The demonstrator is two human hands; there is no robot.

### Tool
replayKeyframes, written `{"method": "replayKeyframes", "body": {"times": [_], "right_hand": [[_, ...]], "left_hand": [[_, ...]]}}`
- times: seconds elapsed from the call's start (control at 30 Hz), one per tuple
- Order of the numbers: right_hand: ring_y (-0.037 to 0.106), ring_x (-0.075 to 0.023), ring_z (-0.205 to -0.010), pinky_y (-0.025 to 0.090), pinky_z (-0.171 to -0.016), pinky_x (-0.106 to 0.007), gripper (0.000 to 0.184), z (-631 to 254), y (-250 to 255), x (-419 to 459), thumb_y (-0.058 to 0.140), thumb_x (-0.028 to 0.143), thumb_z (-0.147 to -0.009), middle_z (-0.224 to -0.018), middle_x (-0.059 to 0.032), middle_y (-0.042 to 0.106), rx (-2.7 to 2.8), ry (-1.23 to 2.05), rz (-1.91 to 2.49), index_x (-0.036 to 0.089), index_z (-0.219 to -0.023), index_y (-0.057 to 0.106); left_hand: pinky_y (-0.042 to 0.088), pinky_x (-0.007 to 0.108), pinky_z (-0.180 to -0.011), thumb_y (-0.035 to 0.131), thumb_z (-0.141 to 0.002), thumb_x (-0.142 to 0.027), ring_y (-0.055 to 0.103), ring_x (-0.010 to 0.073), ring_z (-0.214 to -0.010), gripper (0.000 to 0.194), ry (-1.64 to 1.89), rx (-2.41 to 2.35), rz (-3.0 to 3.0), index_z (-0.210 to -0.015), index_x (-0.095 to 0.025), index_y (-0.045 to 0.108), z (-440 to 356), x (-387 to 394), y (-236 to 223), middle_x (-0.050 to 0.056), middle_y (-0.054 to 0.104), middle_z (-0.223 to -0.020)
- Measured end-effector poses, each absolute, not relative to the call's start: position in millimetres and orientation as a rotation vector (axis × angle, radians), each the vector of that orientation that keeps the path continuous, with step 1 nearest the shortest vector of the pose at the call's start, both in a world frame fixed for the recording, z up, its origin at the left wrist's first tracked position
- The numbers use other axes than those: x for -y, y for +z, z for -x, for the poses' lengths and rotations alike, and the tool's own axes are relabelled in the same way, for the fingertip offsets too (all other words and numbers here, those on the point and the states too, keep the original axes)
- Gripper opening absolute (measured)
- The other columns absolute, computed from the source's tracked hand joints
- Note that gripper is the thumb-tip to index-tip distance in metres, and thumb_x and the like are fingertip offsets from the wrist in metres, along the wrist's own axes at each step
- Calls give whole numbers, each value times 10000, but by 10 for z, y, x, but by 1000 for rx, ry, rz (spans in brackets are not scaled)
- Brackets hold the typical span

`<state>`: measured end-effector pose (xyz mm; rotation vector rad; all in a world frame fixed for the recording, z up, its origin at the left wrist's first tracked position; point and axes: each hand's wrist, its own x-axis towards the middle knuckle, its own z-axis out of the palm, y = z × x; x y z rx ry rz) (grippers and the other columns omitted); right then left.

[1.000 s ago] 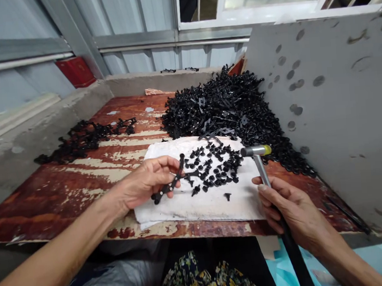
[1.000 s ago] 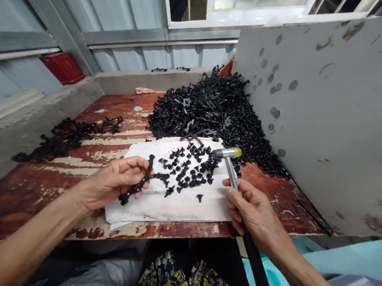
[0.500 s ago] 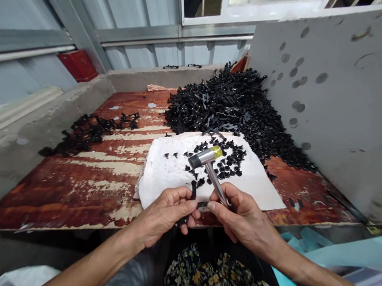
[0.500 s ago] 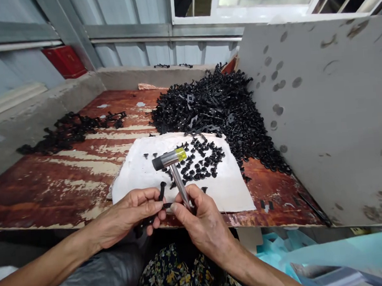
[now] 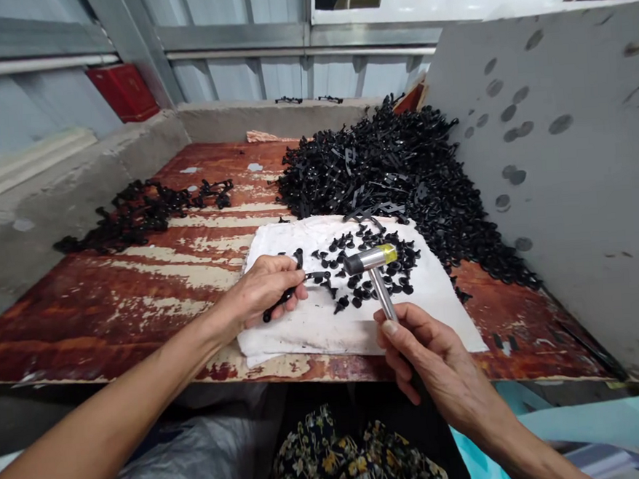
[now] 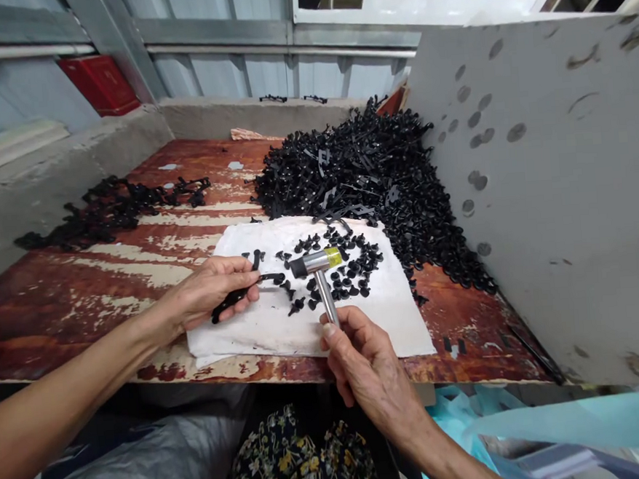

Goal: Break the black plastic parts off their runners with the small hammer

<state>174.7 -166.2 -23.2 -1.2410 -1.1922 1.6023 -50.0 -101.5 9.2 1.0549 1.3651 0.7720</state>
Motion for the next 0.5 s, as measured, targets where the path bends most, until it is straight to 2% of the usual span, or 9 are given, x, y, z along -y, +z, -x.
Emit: {"method": "replayKeyframes", "body": {"times": [0.17,0.3,0.5], "right_hand": [[342,-40,-413,329,-282,-127,411,-1796,-317,1694,749,536,-733,-613,72,463,982,1642,1198,192,-901,598],[354,-33,-419,348,-284,-121,423,-1822,-301,1704,782,526,-704,-629,64,495,923,1664,1194,184,-888,614],[354,-29,-413,353,-281,-114,395,-1832,-322,1696,774,503,-727,-627,66,499,903,1688,1182,181,-897,619]], "left_hand": [[277,125,-273,668,-795,-210,484,33,-361,160,908,-1225,-1028,-721,-149,540,409,897,18,49,681,-777],[253,126,-266,639,-819,-219,488,22,-345,189,871,-1221,-1016,-716,-154,495,375,869,-12,85,708,-917],[226,130,-299,667,-813,-299,437,12,-314,264,789,-1221,-1075,-715,-161,464,523,982,33,132,755,-871]]}}
